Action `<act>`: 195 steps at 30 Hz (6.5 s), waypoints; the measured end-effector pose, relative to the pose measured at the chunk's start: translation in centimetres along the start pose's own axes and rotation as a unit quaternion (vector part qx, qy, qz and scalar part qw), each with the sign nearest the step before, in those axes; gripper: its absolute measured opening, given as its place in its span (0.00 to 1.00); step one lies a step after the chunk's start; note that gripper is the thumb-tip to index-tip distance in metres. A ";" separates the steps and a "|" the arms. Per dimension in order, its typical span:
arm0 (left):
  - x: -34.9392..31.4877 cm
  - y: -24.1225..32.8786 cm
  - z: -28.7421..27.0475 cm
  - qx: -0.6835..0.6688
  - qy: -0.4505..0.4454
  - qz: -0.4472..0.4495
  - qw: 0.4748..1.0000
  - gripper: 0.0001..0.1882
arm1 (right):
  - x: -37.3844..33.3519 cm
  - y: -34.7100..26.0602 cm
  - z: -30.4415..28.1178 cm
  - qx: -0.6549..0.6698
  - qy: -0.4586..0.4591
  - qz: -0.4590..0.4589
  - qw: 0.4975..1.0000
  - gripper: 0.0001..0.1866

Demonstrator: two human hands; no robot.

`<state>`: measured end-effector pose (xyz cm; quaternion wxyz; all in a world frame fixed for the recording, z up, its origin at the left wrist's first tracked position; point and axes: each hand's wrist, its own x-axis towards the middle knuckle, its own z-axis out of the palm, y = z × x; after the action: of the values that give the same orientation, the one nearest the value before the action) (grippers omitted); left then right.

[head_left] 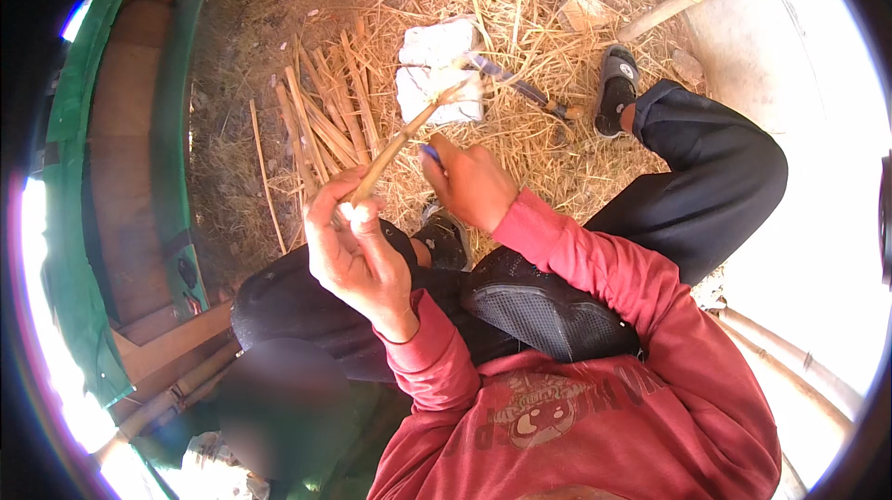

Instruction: The person sits on the ground and uses a knife to sharpen thin wooden sticks. They hold the stick in one hand and scrape the blade along its length to create a pointed tip, occasionally switching to a larger machete to split or shape the wood.

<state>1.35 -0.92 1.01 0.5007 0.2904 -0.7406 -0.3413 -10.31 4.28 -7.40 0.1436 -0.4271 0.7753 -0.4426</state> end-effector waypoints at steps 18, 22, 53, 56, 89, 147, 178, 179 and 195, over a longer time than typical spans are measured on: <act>0.1 0.6 1.8 0.168 0.162 0.006 0.972 0.07 | 0.9 1.0 2.5 -0.082 -0.022 0.009 0.996 0.13; 0.1 0.5 1.3 0.151 0.161 0.009 0.975 0.07 | 0.7 -0.1 2.2 -0.080 -0.031 0.010 0.996 0.13; 9.8 1.9 2.4 0.189 -0.044 0.048 0.980 0.13 | 0.7 24.4 5.0 -0.171 -0.269 0.182 0.930 0.26; 11.5 2.1 2.3 0.213 -0.076 0.029 0.974 0.14 | 0.7 29.0 3.5 -0.240 -0.054 0.338 0.909 0.18; 11.8 0.4 1.7 0.058 -0.065 -0.001 0.996 0.15 | 1.8 14.4 -10.2 0.215 0.140 0.240 0.936 0.11; 11.9 -3.1 1.2 0.044 -0.076 0.023 0.996 0.15 | 0.6 9.5 0.1 0.256 -0.047 0.356 0.897 0.31; 12.0 -1.3 1.6 -0.026 -0.220 0.028 0.975 0.15 | 1.7 6.9 0.1 0.250 0.074 0.116 0.958 0.35; 11.9 -1.0 1.3 -0.015 -0.221 0.030 0.975 0.15 | 1.6 6.1 0.4 0.176 0.077 0.139 0.972 0.34; 11.8 -1.0 1.8 -0.023 -0.258 0.046 0.965 0.14 | 2.3 7.5 0.6 0.169 0.015 0.219 0.961 0.35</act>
<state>-4.16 -10.23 6.19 0.3142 0.1466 -0.8492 -0.3982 -15.37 3.91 -13.48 0.2954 -0.2099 0.7657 -0.5315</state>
